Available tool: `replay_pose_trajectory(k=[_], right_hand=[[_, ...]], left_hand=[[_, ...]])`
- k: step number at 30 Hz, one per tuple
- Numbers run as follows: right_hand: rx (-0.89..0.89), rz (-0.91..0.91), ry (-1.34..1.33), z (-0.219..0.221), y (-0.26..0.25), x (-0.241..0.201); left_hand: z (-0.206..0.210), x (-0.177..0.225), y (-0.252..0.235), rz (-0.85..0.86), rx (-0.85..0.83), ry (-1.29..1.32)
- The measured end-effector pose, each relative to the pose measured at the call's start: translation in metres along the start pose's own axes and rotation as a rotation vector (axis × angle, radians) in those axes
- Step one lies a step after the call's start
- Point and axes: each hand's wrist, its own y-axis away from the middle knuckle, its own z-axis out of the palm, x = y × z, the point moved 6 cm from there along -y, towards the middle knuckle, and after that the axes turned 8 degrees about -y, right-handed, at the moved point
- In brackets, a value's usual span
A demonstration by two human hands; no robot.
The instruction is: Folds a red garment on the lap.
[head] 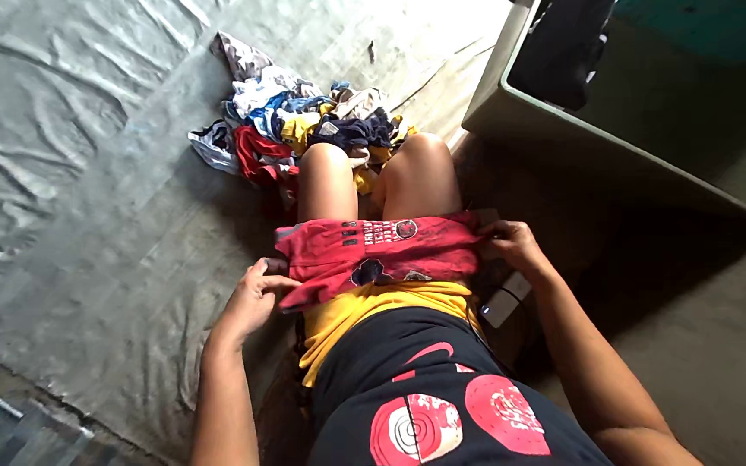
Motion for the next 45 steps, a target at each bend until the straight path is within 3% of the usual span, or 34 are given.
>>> replay_pose_trajectory(k=[3, 8, 12, 15, 17, 20, 22, 24, 26, 30, 32, 36, 38, 40, 45], right_hand=[[-0.126, 0.069, 0.120, 0.000, 0.001, -0.006], [0.158, -0.142, 0.262, -0.005, 0.007, -0.051], [0.171, -0.348, 0.254, 0.028, 0.010, -0.081], [0.015, -0.458, 0.185, 0.072, 0.020, -0.103], [-0.188, -0.542, -0.013, 0.115, 0.032, -0.121], [-0.519, -0.575, -0.131, 0.178, 0.046, -0.145], [-0.617, -0.575, 0.087, 0.201, 0.049, -0.159], [-0.546, -0.673, 0.353, 0.214, 0.050, -0.169], [-0.328, -0.905, 0.462, 0.219, 0.047, -0.169], [-0.140, -1.138, 0.370, 0.213, 0.039, -0.170], [-0.155, -1.037, 0.200, 0.209, 0.034, -0.173], [-0.318, -0.449, -0.107, 0.209, 0.012, -0.165], [-0.347, -0.286, -0.161, 0.210, 0.002, -0.160], [-0.357, -0.269, -0.170, 0.211, -0.001, -0.160], [-0.340, -0.513, 0.039, 0.211, -0.002, -0.170]], left_hand=[[0.003, -0.006, 0.005, -0.102, 0.047, -0.016], [0.005, -0.011, 0.002, -0.235, 0.228, 0.214], [0.007, -0.003, -0.019, -0.231, 0.294, 0.219], [-0.003, 0.009, -0.034, -0.226, 0.446, 0.249], [-0.005, 0.011, -0.041, -0.238, 0.495, 0.303], [-0.002, 0.013, -0.046, -0.201, 0.402, 0.390], [0.000, 0.018, -0.042, -0.187, 0.285, 0.464], [0.004, 0.021, -0.037, -0.207, 0.215, 0.487], [0.009, 0.017, -0.037, -0.271, 0.197, 0.469], [0.014, 0.014, -0.045, -0.347, 0.201, 0.450], [0.011, 0.014, -0.044, -0.325, 0.193, 0.447], [0.002, 0.016, -0.031, -0.377, 0.225, 0.381], [-0.001, 0.020, -0.027, -0.346, 0.207, 0.308], [0.000, 0.023, -0.027, -0.259, 0.242, 0.244], [0.001, 0.019, -0.024, -0.080, 0.487, 0.056]])
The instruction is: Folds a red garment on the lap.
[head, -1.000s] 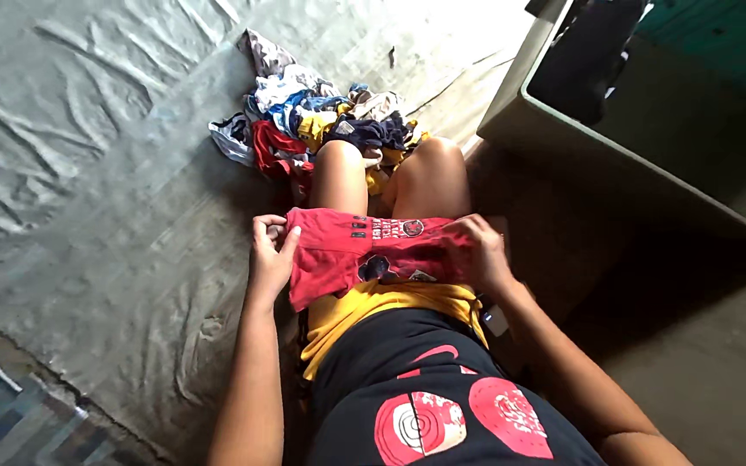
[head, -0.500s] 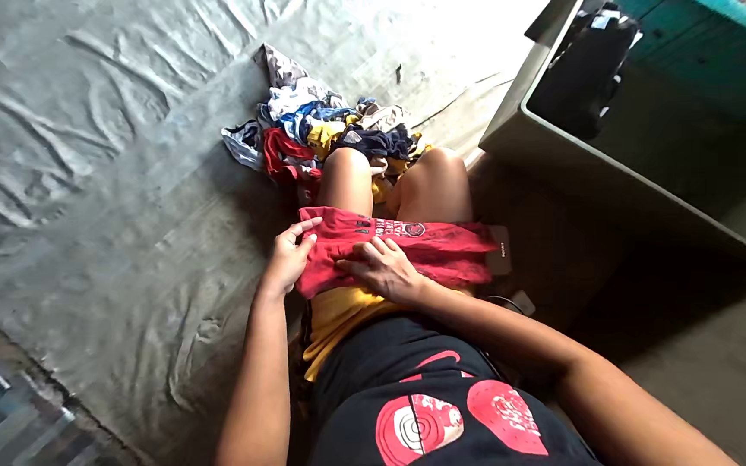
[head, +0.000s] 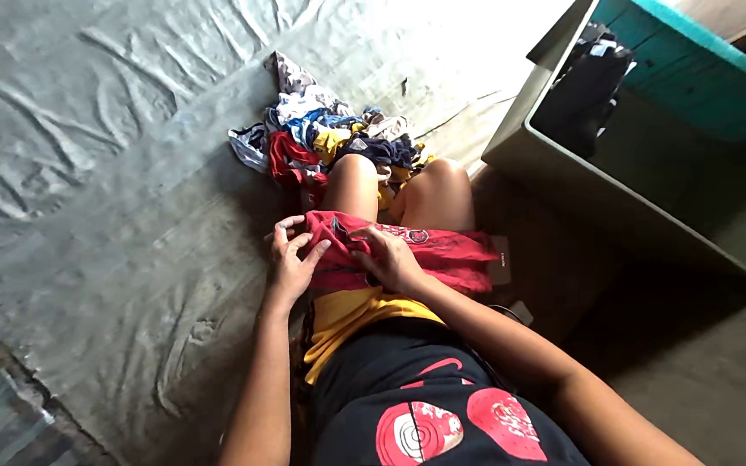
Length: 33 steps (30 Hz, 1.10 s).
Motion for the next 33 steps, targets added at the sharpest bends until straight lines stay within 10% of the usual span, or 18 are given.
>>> replay_pose_trajectory(k=[7, 13, 19, 26, 33], right_hand=[[-0.026, -0.039, 0.074, -0.013, -0.009, -0.006], [-0.063, 0.148, 0.091, -0.022, -0.009, 0.015], [0.473, 0.288, 0.390, -0.123, 0.054, 0.074], [0.446, 0.891, -0.535, -0.149, 0.146, 0.151], [0.472, 0.640, -0.723, -0.157, 0.134, 0.128]], left_hand=[[0.004, -0.012, 0.015, 0.083, 0.171, 0.068], [0.020, -0.025, 0.015, -0.117, -0.095, 0.099], [0.011, -0.030, 0.007, -0.377, -0.188, 0.132], [0.038, -0.036, -0.003, -0.531, -0.305, 0.352], [0.023, 0.005, -0.017, -0.385, -0.202, 0.320]])
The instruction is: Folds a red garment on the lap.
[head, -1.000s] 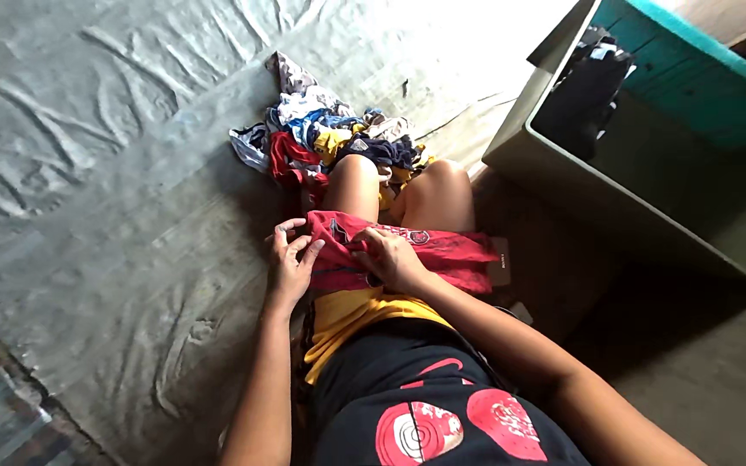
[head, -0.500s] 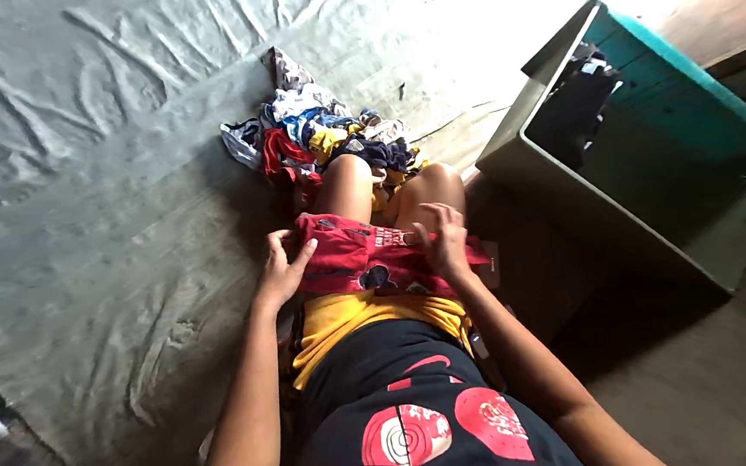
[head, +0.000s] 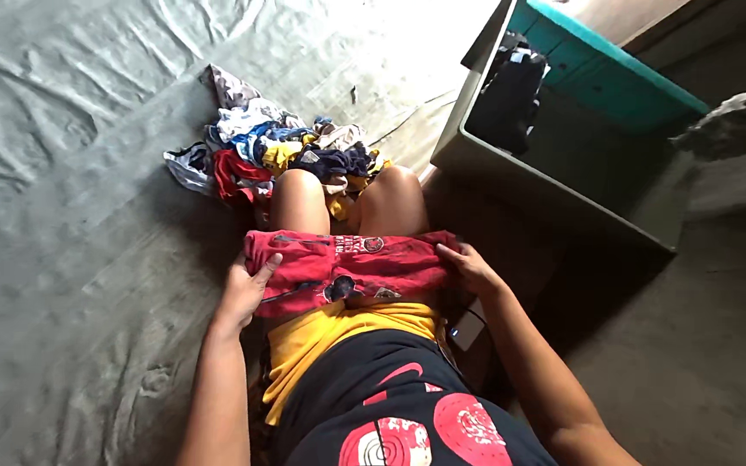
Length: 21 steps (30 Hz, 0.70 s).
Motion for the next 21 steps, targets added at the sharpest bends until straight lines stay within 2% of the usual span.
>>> replay_pose_trajectory(k=[3, 6, 8, 10, 12, 14, 15, 17, 21], right_hand=[[-0.022, -0.120, -0.151, -0.033, 0.017, -0.030], [0.018, -0.167, -0.236, -0.082, 0.035, -0.043], [0.111, -0.142, -0.231, -0.113, 0.038, -0.035], [0.202, -0.095, -0.216, -0.136, 0.038, -0.021], [0.228, -0.075, -0.214, -0.148, 0.039, -0.017], [0.203, -0.093, -0.240, -0.146, 0.047, -0.023], [0.191, -0.111, -0.268, -0.141, 0.051, -0.029], [0.158, -0.162, -0.336, -0.126, 0.057, -0.047], [0.072, -0.223, -0.364, -0.054, 0.067, -0.093]], left_hand=[[0.013, 0.049, 0.000, 0.030, -0.066, 0.022], [0.055, 0.083, -0.019, 0.100, -0.193, 0.026], [0.094, 0.087, -0.039, 0.165, -0.184, -0.134], [0.130, 0.089, -0.047, 0.271, -0.095, -0.417], [0.167, 0.105, -0.028, 0.466, -0.109, -0.499], [0.209, 0.114, 0.007, 0.598, -0.320, -0.337], [0.227, 0.114, 0.024, 0.596, -0.463, -0.213], [0.252, 0.105, 0.039, 0.474, -0.675, 0.007], [0.259, 0.089, 0.032, 0.192, -0.748, 0.346]])
